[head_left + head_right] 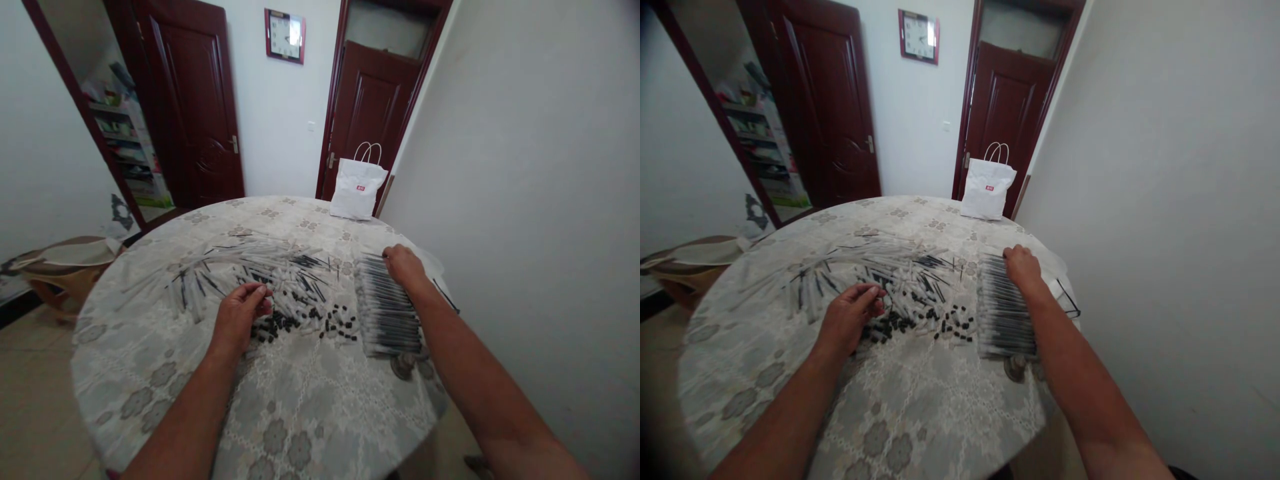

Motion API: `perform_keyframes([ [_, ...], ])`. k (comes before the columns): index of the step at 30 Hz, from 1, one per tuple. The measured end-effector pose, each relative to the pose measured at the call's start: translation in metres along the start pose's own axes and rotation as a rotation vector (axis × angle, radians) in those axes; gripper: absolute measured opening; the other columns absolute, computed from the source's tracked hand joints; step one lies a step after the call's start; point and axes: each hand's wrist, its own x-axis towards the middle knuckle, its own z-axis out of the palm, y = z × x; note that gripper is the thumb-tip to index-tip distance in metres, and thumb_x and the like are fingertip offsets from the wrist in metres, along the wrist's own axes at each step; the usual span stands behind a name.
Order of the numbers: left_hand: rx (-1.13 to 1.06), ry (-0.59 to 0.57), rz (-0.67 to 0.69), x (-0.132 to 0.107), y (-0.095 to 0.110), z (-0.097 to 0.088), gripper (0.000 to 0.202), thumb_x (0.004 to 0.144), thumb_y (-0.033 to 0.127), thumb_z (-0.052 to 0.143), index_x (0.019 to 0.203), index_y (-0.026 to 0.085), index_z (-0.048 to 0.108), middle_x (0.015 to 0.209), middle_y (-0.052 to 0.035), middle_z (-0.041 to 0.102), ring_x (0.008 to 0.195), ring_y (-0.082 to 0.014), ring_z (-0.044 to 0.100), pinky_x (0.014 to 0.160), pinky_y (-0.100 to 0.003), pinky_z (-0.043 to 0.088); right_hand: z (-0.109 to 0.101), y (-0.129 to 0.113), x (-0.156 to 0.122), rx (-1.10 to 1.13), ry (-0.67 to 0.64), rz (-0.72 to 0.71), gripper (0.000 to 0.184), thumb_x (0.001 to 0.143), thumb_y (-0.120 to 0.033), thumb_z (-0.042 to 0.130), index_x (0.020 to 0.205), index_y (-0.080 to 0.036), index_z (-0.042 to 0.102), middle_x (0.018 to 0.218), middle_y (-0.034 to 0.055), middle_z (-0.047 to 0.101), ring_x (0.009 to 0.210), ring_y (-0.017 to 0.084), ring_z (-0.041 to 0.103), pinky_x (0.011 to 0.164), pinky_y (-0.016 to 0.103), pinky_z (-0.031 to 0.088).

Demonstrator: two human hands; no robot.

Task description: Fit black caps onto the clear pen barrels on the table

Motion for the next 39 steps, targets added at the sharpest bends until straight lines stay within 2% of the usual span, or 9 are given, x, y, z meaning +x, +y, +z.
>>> perform_keyframes([
  [3, 0.022, 0.005, -0.003, -0.001, 0.001, 0.001, 0.038, 0.073, 0.046, 0.081, 0.093, 0.016, 0.070, 0.089, -0.0063, 0.074, 0.066, -0.0147, 0.064, 0.061, -0.028, 0.059, 0.018, 0.010, 0.013, -0.027, -0.061, 0.028, 0.033, 0.103, -0.023, 0.044, 0.121, -0.017, 0.071, 0.123, 0.0187, 0.063, 0.117, 0.029, 0.057, 0.090, 0.035, 0.047],
  [7, 0.023, 0.023, -0.010, 0.000, 0.000, 0.001, 0.037, 0.073, 0.045, 0.081, 0.094, 0.016, 0.070, 0.089, -0.0055, 0.075, 0.064, -0.0140, 0.064, 0.059, -0.026, 0.057, 0.033, 0.008, 0.018, -0.026, -0.106, 0.029, 0.034, 0.100, -0.017, 0.044, 0.119, -0.016, 0.073, 0.122, 0.0189, 0.064, 0.116, 0.028, 0.058, 0.090, 0.034, 0.048],
  [13, 0.011, 0.062, -0.016, -0.001, 0.001, 0.001, 0.037, 0.072, 0.043, 0.081, 0.094, 0.015, 0.070, 0.089, -0.0059, 0.074, 0.062, -0.0128, 0.062, 0.058, -0.027, 0.056, 0.027, -0.002, 0.011, -0.017, -0.083, 0.016, 0.041, 0.101, -0.012, 0.037, 0.125, -0.014, 0.069, 0.123, 0.0220, 0.064, 0.118, 0.030, 0.059, 0.089, 0.035, 0.048],
  [16, -0.003, 0.070, -0.020, -0.002, 0.002, 0.003, 0.037, 0.071, 0.043, 0.081, 0.094, 0.016, 0.070, 0.087, -0.0059, 0.074, 0.060, -0.0130, 0.062, 0.057, -0.026, 0.055, 0.017, -0.019, 0.001, 0.006, -0.071, -0.035, 0.040, 0.102, -0.018, 0.038, 0.127, -0.016, 0.069, 0.123, 0.0203, 0.066, 0.116, 0.030, 0.062, 0.089, 0.035, 0.048],
  [20, -0.024, 0.067, -0.017, -0.002, 0.001, 0.003, 0.036, 0.071, 0.043, 0.080, 0.092, 0.016, 0.069, 0.087, -0.0062, 0.074, 0.058, -0.0124, 0.061, 0.055, -0.026, 0.054, 0.004, -0.065, -0.022, 0.079, -0.105, -0.201, 0.032, 0.101, -0.027, 0.048, 0.121, -0.023, 0.072, 0.117, 0.0119, 0.072, 0.112, 0.025, 0.066, 0.091, 0.029, 0.046],
  [23, -0.021, 0.082, -0.016, -0.001, -0.001, 0.002, 0.035, 0.072, 0.043, 0.079, 0.092, 0.016, 0.069, 0.088, -0.0066, 0.074, 0.058, -0.0124, 0.061, 0.054, -0.026, 0.054, 0.002, -0.107, -0.041, 0.179, -0.173, -0.328, 0.030, 0.098, -0.028, 0.052, 0.117, -0.021, 0.074, 0.116, 0.0122, 0.075, 0.112, 0.024, 0.067, 0.091, 0.028, 0.047],
  [27, -0.058, 0.113, -0.019, 0.000, -0.002, 0.000, 0.032, 0.073, 0.040, 0.078, 0.092, 0.016, 0.068, 0.088, -0.0067, 0.074, 0.058, -0.0128, 0.061, 0.053, -0.026, 0.054, 0.015, -0.146, -0.055, 0.167, -0.218, -0.299, 0.029, 0.095, -0.027, 0.055, 0.114, -0.017, 0.074, 0.112, 0.0172, 0.076, 0.105, 0.026, 0.071, 0.085, 0.031, 0.050],
  [33, -0.096, 0.156, 0.016, 0.001, -0.004, -0.002, 0.026, 0.075, 0.037, 0.076, 0.089, 0.017, 0.068, 0.083, -0.0057, 0.072, 0.055, -0.0119, 0.059, 0.050, -0.024, 0.050, 0.040, -0.158, -0.059, 0.125, -0.253, -0.271, 0.029, 0.094, -0.025, 0.053, 0.108, -0.011, 0.075, 0.109, 0.0229, 0.075, 0.101, 0.031, 0.073, 0.081, 0.034, 0.051],
  [39, -0.052, 0.144, 0.006, 0.001, -0.005, 0.000, 0.022, 0.077, 0.034, 0.073, 0.089, 0.017, 0.068, 0.085, -0.0069, 0.073, 0.056, -0.0130, 0.060, 0.050, -0.025, 0.050, 0.048, -0.156, -0.061, 0.116, -0.228, -0.262, 0.030, 0.095, -0.021, 0.048, 0.107, -0.010, 0.072, 0.109, 0.0233, 0.073, 0.102, 0.030, 0.072, 0.082, 0.034, 0.050],
])
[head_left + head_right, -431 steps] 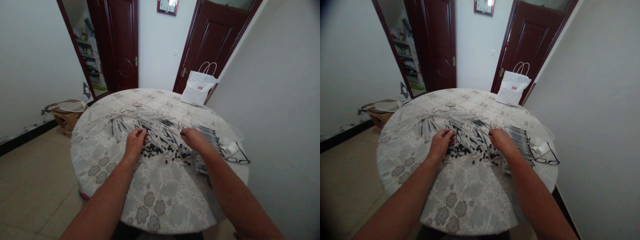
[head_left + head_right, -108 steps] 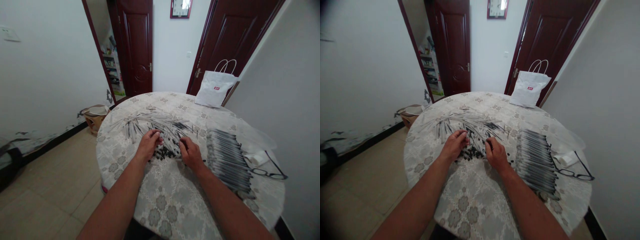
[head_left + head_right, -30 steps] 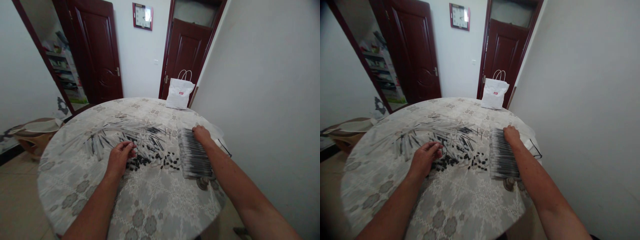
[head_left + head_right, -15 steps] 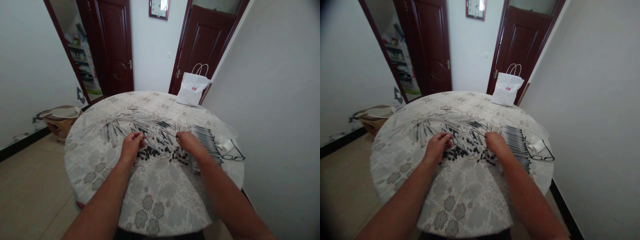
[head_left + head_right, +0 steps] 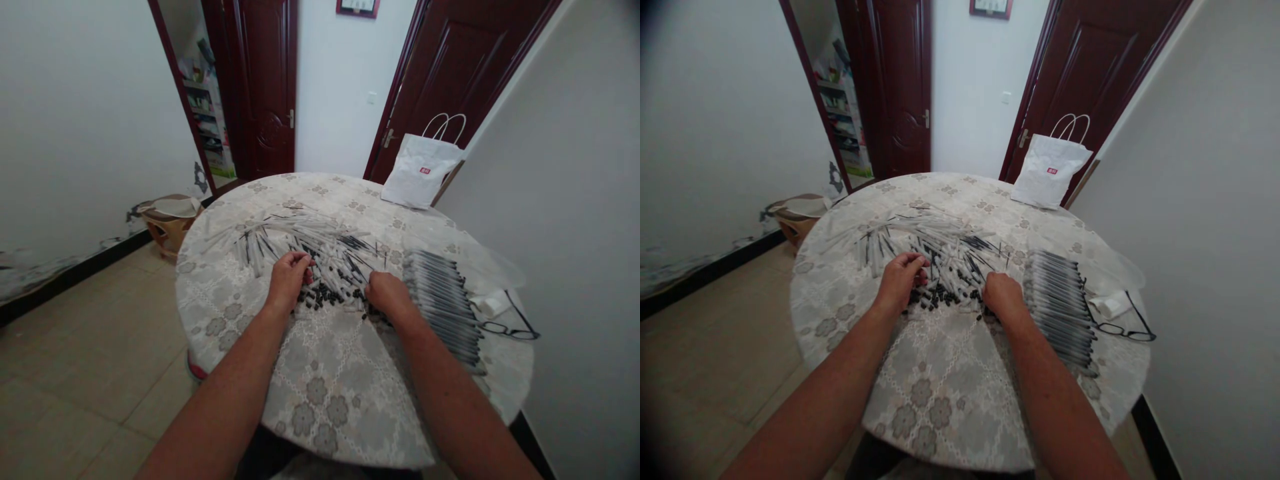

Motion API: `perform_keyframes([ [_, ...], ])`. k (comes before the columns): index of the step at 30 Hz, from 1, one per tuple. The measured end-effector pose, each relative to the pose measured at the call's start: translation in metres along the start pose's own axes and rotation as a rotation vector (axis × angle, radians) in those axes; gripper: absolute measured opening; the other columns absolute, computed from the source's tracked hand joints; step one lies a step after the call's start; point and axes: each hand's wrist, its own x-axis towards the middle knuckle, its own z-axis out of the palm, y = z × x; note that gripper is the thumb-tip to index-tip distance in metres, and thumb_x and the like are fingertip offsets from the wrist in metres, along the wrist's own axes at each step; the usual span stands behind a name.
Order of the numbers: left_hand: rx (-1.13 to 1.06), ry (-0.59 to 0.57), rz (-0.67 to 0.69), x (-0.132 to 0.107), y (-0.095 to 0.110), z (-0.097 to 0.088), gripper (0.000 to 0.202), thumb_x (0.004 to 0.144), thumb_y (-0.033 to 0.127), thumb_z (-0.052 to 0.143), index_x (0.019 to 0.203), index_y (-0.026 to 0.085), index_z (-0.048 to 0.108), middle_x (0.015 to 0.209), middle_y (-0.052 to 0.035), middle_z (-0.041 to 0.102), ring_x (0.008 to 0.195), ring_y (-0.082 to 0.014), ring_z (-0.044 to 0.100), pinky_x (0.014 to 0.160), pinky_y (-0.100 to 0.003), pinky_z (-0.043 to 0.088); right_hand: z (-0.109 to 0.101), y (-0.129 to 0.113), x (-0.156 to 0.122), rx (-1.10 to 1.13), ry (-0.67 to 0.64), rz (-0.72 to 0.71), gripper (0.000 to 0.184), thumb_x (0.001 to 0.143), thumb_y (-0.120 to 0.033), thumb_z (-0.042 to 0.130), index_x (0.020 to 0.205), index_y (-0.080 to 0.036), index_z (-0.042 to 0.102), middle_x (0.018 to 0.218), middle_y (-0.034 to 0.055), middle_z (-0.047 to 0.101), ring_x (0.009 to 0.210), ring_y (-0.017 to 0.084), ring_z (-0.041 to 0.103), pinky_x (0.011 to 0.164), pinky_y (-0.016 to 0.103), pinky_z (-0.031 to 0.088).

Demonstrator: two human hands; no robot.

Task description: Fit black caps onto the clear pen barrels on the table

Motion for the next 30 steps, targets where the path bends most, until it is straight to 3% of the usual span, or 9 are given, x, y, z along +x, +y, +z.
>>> perform_keyframes([
  [4, 0.053, -0.026, 0.004, -0.001, -0.001, 0.001, 0.022, 0.077, 0.034, 0.073, 0.090, 0.017, 0.068, 0.084, -0.0065, 0.073, 0.057, -0.0130, 0.061, 0.048, -0.023, 0.049, -0.001, -0.004, -0.003, 0.035, 0.116, 0.027, 0.027, 0.097, -0.024, 0.047, 0.110, -0.010, 0.067, 0.107, 0.0202, 0.073, 0.099, 0.028, 0.070, 0.080, 0.032, 0.047],
  [8, 0.084, -0.029, 0.005, 0.000, -0.001, 0.001, 0.024, 0.078, 0.035, 0.070, 0.093, 0.016, 0.067, 0.085, -0.0060, 0.073, 0.058, -0.0132, 0.061, 0.050, -0.025, 0.051, -0.001, -0.025, -0.008, 0.152, 0.296, -0.117, 0.024, 0.100, -0.027, 0.045, 0.112, -0.015, 0.062, 0.099, 0.0121, 0.071, 0.093, 0.025, 0.067, 0.079, 0.030, 0.043],
  [12, 0.095, -0.027, 0.016, 0.000, -0.002, 0.000, 0.025, 0.079, 0.036, 0.069, 0.093, 0.016, 0.067, 0.086, -0.0061, 0.073, 0.059, -0.0128, 0.062, 0.050, -0.024, 0.051, 0.003, -0.052, -0.013, 0.215, 0.280, -0.350, 0.031, 0.101, -0.017, 0.041, 0.126, -0.020, 0.058, 0.109, 0.0095, 0.069, 0.096, 0.022, 0.063, 0.079, 0.029, 0.041],
  [14, 0.087, -0.021, 0.012, 0.000, -0.003, 0.000, 0.025, 0.079, 0.036, 0.069, 0.093, 0.016, 0.067, 0.086, -0.0062, 0.073, 0.059, -0.0128, 0.062, 0.050, -0.024, 0.051, 0.004, -0.062, -0.015, 0.187, 0.248, -0.394, 0.030, 0.100, -0.016, 0.042, 0.123, -0.022, 0.060, 0.113, 0.0091, 0.066, 0.097, 0.021, 0.062, 0.079, 0.029, 0.041],
  [17, 0.079, -0.012, 0.010, -0.001, -0.003, 0.001, 0.025, 0.078, 0.036, 0.070, 0.093, 0.016, 0.067, 0.086, -0.0066, 0.073, 0.059, -0.0129, 0.062, 0.049, -0.023, 0.051, 0.003, -0.068, -0.018, 0.126, 0.244, -0.367, 0.019, 0.100, -0.022, 0.047, 0.110, -0.022, 0.063, 0.110, 0.0092, 0.064, 0.100, 0.023, 0.058, 0.079, 0.029, 0.041],
  [21, 0.079, -0.013, 0.005, -0.001, -0.002, 0.001, 0.024, 0.078, 0.035, 0.069, 0.093, 0.016, 0.068, 0.085, -0.0066, 0.072, 0.059, -0.0131, 0.061, 0.048, -0.023, 0.050, 0.006, -0.069, -0.019, 0.124, 0.275, -0.367, 0.018, 0.102, -0.032, 0.049, 0.107, -0.022, 0.063, 0.110, 0.0098, 0.064, 0.106, 0.024, 0.054, 0.083, 0.030, 0.041],
  [24, 0.080, -0.018, -0.006, -0.001, -0.002, 0.001, 0.022, 0.078, 0.033, 0.069, 0.092, 0.016, 0.068, 0.084, -0.0065, 0.072, 0.059, -0.0131, 0.062, 0.048, -0.023, 0.051, 0.012, -0.069, -0.017, 0.160, 0.292, -0.349, 0.015, 0.101, -0.028, 0.051, 0.105, -0.022, 0.064, 0.106, 0.0094, 0.065, 0.105, 0.024, 0.055, 0.083, 0.031, 0.042],
  [30, 0.090, -0.079, -0.056, -0.003, -0.003, 0.002, 0.022, 0.080, 0.033, 0.070, 0.091, 0.014, 0.069, 0.088, -0.0100, 0.073, 0.064, -0.0156, 0.065, 0.051, -0.026, 0.056, 0.023, -0.061, -0.012, 0.413, 0.555, -0.367, 0.018, 0.098, -0.019, 0.052, 0.110, -0.016, 0.065, 0.102, 0.0119, 0.067, 0.100, 0.024, 0.059, 0.089, 0.035, 0.047],
])
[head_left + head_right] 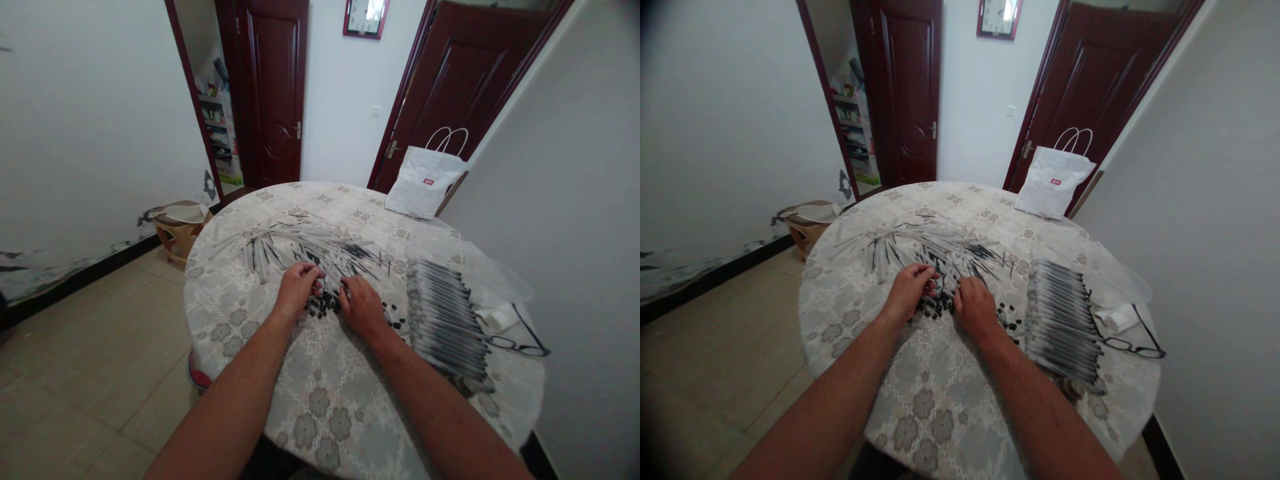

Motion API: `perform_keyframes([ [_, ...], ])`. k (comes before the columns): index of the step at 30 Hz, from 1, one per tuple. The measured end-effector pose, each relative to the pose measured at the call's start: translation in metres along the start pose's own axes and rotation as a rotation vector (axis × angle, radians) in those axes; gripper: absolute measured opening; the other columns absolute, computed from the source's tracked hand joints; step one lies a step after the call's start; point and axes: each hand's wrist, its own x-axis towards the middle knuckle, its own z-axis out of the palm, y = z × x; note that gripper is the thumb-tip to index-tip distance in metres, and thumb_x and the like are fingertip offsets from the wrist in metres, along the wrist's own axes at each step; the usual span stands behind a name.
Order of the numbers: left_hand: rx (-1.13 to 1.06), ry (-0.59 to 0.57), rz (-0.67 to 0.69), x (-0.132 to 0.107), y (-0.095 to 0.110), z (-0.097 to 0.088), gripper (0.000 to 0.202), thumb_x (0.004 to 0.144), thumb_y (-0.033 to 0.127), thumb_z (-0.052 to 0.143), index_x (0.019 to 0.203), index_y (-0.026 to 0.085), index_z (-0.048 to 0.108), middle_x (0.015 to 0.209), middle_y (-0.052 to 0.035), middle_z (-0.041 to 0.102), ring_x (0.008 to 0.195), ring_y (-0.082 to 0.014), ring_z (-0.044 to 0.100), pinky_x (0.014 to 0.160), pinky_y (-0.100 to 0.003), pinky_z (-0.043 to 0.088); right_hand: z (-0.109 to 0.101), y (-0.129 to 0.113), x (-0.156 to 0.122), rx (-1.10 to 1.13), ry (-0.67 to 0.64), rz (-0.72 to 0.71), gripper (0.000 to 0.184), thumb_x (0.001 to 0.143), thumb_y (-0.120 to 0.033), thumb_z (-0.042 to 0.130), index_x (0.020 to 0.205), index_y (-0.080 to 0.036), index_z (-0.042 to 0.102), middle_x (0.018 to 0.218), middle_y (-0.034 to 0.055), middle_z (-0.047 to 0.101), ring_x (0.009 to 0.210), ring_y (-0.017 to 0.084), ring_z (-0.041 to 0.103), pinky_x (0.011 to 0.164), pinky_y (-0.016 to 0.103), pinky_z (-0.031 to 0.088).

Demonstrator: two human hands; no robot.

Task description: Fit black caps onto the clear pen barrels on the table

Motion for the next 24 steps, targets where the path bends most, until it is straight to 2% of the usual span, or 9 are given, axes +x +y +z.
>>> perform_keyframes([
  [3, -0.025, -0.109, -0.037, -0.003, -0.001, 0.001, 0.027, 0.080, 0.036, 0.074, 0.095, 0.013, 0.070, 0.094, -0.0127, 0.073, 0.071, -0.0181, 0.069, 0.055, -0.028, 0.058, -0.002, 0.003, 0.000, 0.141, 0.122, -0.091, 0.020, 0.098, -0.017, 0.050, 0.113, -0.015, 0.064, 0.101, 0.0121, 0.067, 0.098, 0.025, 0.060, 0.089, 0.037, 0.049],
  [6, -0.094, -0.236, -0.044, -0.005, -0.003, 0.003, 0.031, 0.080, 0.038, 0.078, 0.098, 0.014, 0.071, 0.096, -0.0120, 0.072, 0.079, -0.0198, 0.071, 0.064, -0.031, 0.061, -0.005, 0.001, 0.001, 0.223, 0.161, -0.202, 0.020, 0.097, -0.016, 0.051, 0.114, -0.016, 0.063, 0.101, 0.0124, 0.068, 0.098, 0.025, 0.061, 0.090, 0.040, 0.051],
  [8, -0.118, -0.256, -0.028, -0.005, -0.004, 0.003, 0.029, 0.080, 0.037, 0.078, 0.097, 0.014, 0.070, 0.093, -0.0106, 0.072, 0.081, -0.0197, 0.071, 0.066, -0.031, 0.061, -0.007, -0.001, 0.001, 0.267, 0.169, -0.240, 0.022, 0.097, -0.016, 0.051, 0.116, -0.017, 0.063, 0.103, 0.0127, 0.069, 0.099, 0.025, 0.062, 0.090, 0.041, 0.052],
  [10, -0.165, -0.213, -0.027, -0.003, -0.005, 0.003, 0.027, 0.082, 0.037, 0.077, 0.094, 0.015, 0.067, 0.094, -0.0106, 0.073, 0.082, -0.0193, 0.071, 0.067, -0.030, 0.061, -0.010, -0.002, 0.001, 0.329, 0.189, -0.235, 0.025, 0.097, -0.016, 0.050, 0.119, -0.018, 0.063, 0.106, 0.0125, 0.069, 0.100, 0.025, 0.063, 0.091, 0.041, 0.052],
  [13, -0.350, -0.111, -0.053, 0.001, -0.003, 0.000, 0.024, 0.086, 0.036, 0.073, 0.094, 0.017, 0.059, 0.102, -0.0114, 0.074, 0.084, -0.0194, 0.074, 0.070, -0.031, 0.062, -0.016, -0.001, -0.002, 0.466, 0.235, -0.137, 0.027, 0.098, -0.017, 0.047, 0.118, -0.019, 0.065, 0.103, 0.0091, 0.070, 0.095, 0.022, 0.065, 0.088, 0.038, 0.053],
  [17, -0.532, -0.019, -0.019, 0.004, 0.002, -0.005, 0.025, 0.089, 0.035, 0.070, 0.096, 0.019, 0.052, 0.104, -0.0099, 0.075, 0.084, -0.0205, 0.075, 0.074, -0.036, 0.063, -0.019, 0.005, -0.008, 0.704, 0.275, 0.127, 0.022, 0.097, -0.024, 0.047, 0.100, -0.020, 0.068, 0.077, 0.0006, 0.065, 0.071, 0.016, 0.061, 0.069, 0.030, 0.050],
  [20, -0.551, -0.015, -0.002, 0.004, 0.003, -0.006, 0.028, 0.089, 0.037, 0.070, 0.096, 0.020, 0.050, 0.104, -0.0093, 0.075, 0.085, -0.0218, 0.076, 0.075, -0.039, 0.063, -0.016, 0.008, -0.010, 0.891, 0.286, 0.292, 0.022, 0.094, -0.029, 0.048, 0.095, -0.020, 0.068, 0.070, -0.0016, 0.060, 0.063, 0.015, 0.056, 0.059, 0.027, 0.045],
  [24, -0.542, -0.039, -0.008, 0.003, 0.001, -0.004, 0.029, 0.090, 0.039, 0.070, 0.097, 0.021, 0.048, 0.106, -0.0093, 0.075, 0.086, -0.0228, 0.077, 0.076, -0.041, 0.062, -0.014, 0.009, -0.008, 1.017, 0.291, 0.383, 0.022, 0.091, -0.033, 0.052, 0.094, -0.019, 0.068, 0.070, -0.0007, 0.060, 0.063, 0.015, 0.056, 0.056, 0.026, 0.044],
])
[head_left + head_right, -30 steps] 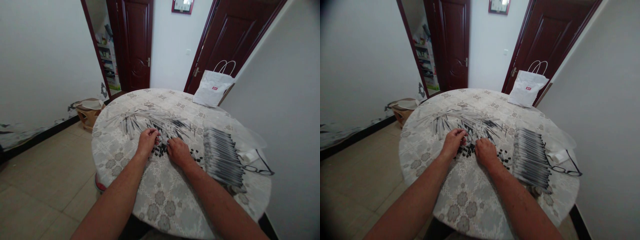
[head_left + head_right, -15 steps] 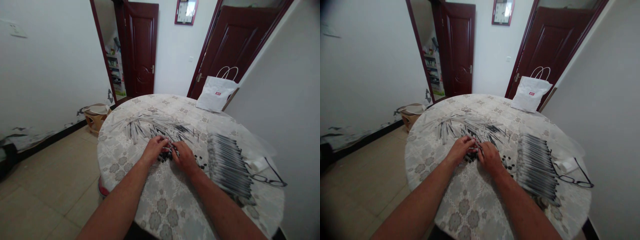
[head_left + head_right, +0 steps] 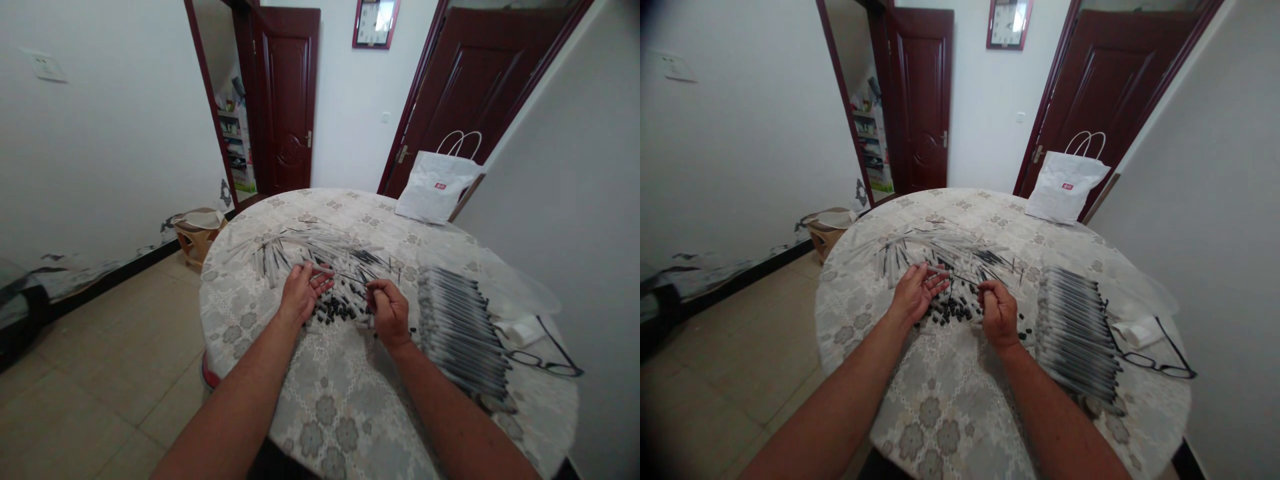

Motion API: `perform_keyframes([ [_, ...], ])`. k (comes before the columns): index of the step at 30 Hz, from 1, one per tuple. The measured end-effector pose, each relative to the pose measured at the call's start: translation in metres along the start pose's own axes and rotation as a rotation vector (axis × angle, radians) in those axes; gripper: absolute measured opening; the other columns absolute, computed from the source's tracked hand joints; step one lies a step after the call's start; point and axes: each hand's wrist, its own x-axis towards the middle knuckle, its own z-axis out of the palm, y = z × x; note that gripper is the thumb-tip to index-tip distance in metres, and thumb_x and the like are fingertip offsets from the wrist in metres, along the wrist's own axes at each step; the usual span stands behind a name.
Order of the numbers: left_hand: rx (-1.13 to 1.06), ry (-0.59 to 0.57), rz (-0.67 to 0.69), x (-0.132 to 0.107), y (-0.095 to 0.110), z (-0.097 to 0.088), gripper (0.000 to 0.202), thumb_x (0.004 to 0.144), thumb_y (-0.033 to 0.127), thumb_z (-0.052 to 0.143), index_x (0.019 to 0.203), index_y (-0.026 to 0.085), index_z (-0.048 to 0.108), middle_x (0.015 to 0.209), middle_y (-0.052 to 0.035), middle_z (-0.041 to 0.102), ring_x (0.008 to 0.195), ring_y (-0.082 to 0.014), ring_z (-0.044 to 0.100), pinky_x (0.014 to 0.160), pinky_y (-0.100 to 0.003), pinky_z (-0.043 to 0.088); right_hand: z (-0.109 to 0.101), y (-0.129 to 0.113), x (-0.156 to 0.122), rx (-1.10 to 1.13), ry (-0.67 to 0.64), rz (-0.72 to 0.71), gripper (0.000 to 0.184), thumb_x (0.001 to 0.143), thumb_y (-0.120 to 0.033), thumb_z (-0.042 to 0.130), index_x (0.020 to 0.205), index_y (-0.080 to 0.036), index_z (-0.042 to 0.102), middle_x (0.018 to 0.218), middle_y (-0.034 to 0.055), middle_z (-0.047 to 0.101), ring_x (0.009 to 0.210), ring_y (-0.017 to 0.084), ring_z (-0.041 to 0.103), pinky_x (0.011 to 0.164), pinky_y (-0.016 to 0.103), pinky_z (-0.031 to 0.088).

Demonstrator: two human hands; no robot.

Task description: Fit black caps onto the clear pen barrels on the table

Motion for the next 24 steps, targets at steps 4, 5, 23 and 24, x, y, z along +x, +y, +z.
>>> perform_keyframes([
  [4, 0.012, -0.010, -0.005, 0.000, -0.002, 0.000, 0.030, 0.090, 0.041, 0.070, 0.096, 0.021, 0.048, 0.105, -0.0090, 0.075, 0.087, -0.0233, 0.077, 0.079, -0.044, 0.062, 0.001, -0.003, 0.001, 0.009, 0.000, 0.009, 0.022, 0.090, -0.034, 0.052, 0.093, -0.019, 0.067, 0.070, -0.0003, 0.060, 0.062, 0.015, 0.054, 0.055, 0.026, 0.043],
  [5, 0.015, -0.009, -0.005, 0.000, -0.001, 0.000, 0.031, 0.089, 0.041, 0.070, 0.097, 0.021, 0.048, 0.105, -0.0091, 0.075, 0.087, -0.0233, 0.077, 0.079, -0.044, 0.062, 0.001, -0.003, 0.001, 0.005, -0.006, 0.002, 0.021, 0.090, -0.033, 0.051, 0.093, -0.019, 0.067, 0.069, -0.0006, 0.060, 0.061, 0.015, 0.054, 0.055, 0.026, 0.042],
  [23, 0.120, -0.316, -0.303, -0.017, -0.006, 0.012, 0.032, 0.081, 0.032, 0.082, 0.096, 0.017, 0.058, 0.096, -0.0123, 0.077, 0.083, -0.0238, 0.077, 0.085, -0.045, 0.062, 0.005, -0.010, -0.001, -0.051, -0.231, 0.033, 0.044, 0.102, -0.050, 0.041, 0.124, -0.021, 0.064, 0.079, 0.0016, 0.063, 0.062, 0.015, 0.055, 0.055, 0.027, 0.045],
  [24, 0.131, -0.333, -0.312, -0.018, -0.008, 0.013, 0.031, 0.081, 0.032, 0.082, 0.096, 0.016, 0.059, 0.096, -0.0127, 0.078, 0.082, -0.0238, 0.077, 0.085, -0.044, 0.062, 0.005, -0.011, -0.001, -0.066, -0.243, 0.019, 0.045, 0.103, -0.051, 0.038, 0.125, -0.021, 0.064, 0.084, 0.0029, 0.064, 0.063, 0.016, 0.056, 0.056, 0.027, 0.046],
])
